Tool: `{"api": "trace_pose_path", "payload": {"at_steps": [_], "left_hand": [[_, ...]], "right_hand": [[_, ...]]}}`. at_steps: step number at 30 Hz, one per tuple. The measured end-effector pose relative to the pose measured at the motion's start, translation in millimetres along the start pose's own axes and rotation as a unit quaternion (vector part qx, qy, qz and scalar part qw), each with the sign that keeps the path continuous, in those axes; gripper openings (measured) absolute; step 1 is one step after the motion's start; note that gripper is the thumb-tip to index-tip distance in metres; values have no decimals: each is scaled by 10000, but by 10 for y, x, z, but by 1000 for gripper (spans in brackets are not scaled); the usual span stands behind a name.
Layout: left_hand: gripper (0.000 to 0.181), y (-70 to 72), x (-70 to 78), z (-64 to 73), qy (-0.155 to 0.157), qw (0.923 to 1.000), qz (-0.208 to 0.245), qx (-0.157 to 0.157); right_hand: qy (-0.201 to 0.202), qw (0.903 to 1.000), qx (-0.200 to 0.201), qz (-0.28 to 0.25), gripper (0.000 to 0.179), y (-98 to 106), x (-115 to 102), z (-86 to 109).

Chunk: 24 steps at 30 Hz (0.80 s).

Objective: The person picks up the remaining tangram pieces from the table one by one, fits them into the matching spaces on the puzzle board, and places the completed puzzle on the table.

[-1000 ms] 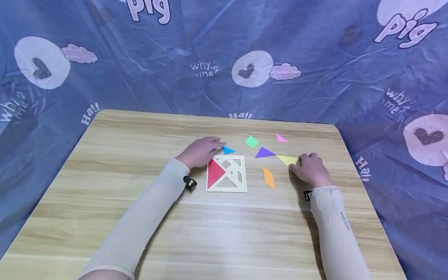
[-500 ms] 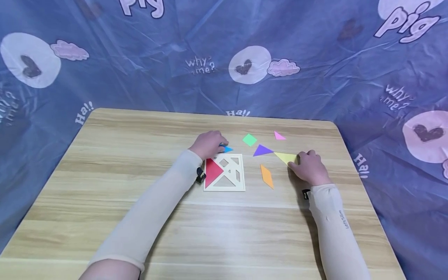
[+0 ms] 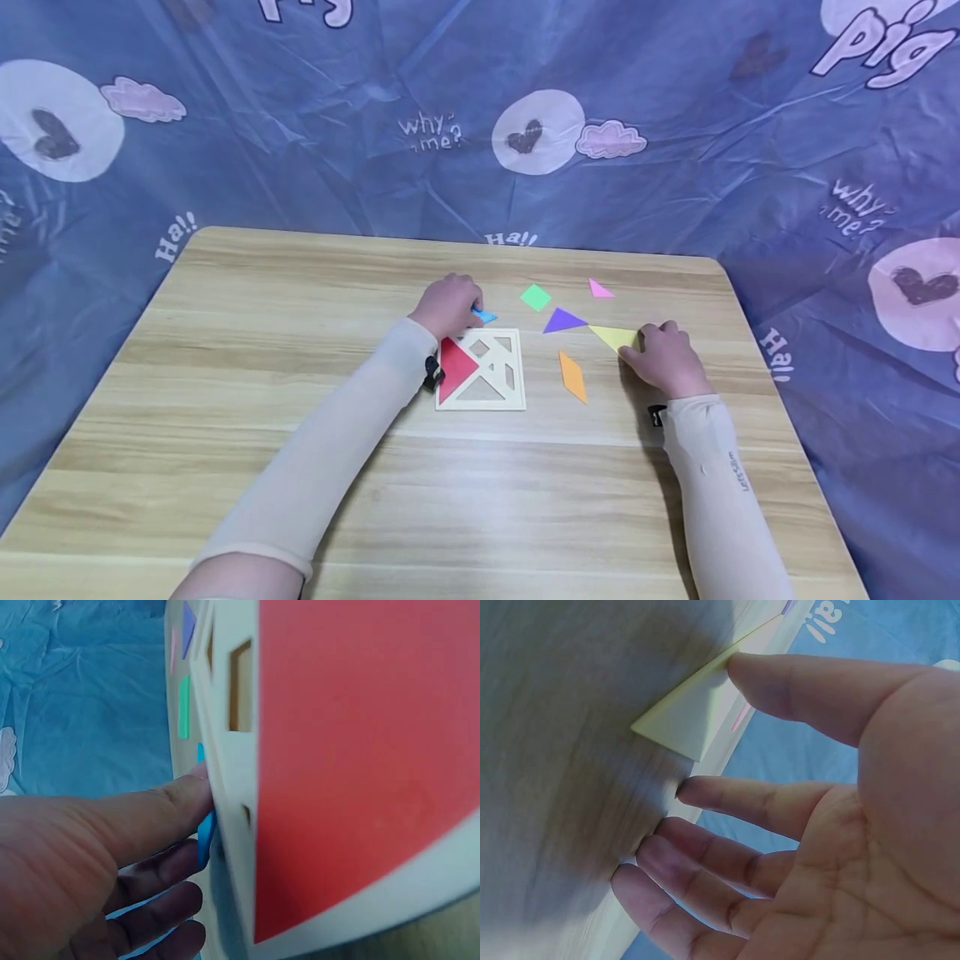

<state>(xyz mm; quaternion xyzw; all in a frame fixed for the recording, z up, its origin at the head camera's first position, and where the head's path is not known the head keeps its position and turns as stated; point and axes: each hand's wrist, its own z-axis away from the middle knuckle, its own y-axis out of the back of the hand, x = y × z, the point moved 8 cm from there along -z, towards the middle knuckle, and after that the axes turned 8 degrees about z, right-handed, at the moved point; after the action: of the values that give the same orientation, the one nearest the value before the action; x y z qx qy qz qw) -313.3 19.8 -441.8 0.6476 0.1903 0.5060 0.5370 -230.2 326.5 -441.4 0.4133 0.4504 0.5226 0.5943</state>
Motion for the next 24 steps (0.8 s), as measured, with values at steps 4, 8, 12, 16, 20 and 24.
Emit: {"api": "trace_pose_path", "payload": {"at_steps": [4, 8, 12, 16, 20, 24], "left_hand": [[18, 36, -40, 33, 110, 9992, 373, -22], [22, 96, -71, 81, 69, 9977, 654, 142], [21, 151, -76, 167, 21, 9951, 936, 326], [23, 214, -76, 276, 68, 9878, 1491, 448], [27, 213, -120, 365, 165, 9745, 2181, 497], [13, 161, -208, 464, 405, 9512, 3003, 582]], "right_hand": [[-20, 10000, -16, -9, 66, -6, 3, 1], [-17, 10000, -12, 5, 66, -9, 0, 2], [-45, 10000, -37, 37, 66, -21, 4, 10], [-66, 10000, -44, 51, 66, -22, 3, 18], [-53, 10000, -19, 57, 66, -16, -2, 19], [-47, 10000, -27, 67, 67, -15, -12, 18]]}}
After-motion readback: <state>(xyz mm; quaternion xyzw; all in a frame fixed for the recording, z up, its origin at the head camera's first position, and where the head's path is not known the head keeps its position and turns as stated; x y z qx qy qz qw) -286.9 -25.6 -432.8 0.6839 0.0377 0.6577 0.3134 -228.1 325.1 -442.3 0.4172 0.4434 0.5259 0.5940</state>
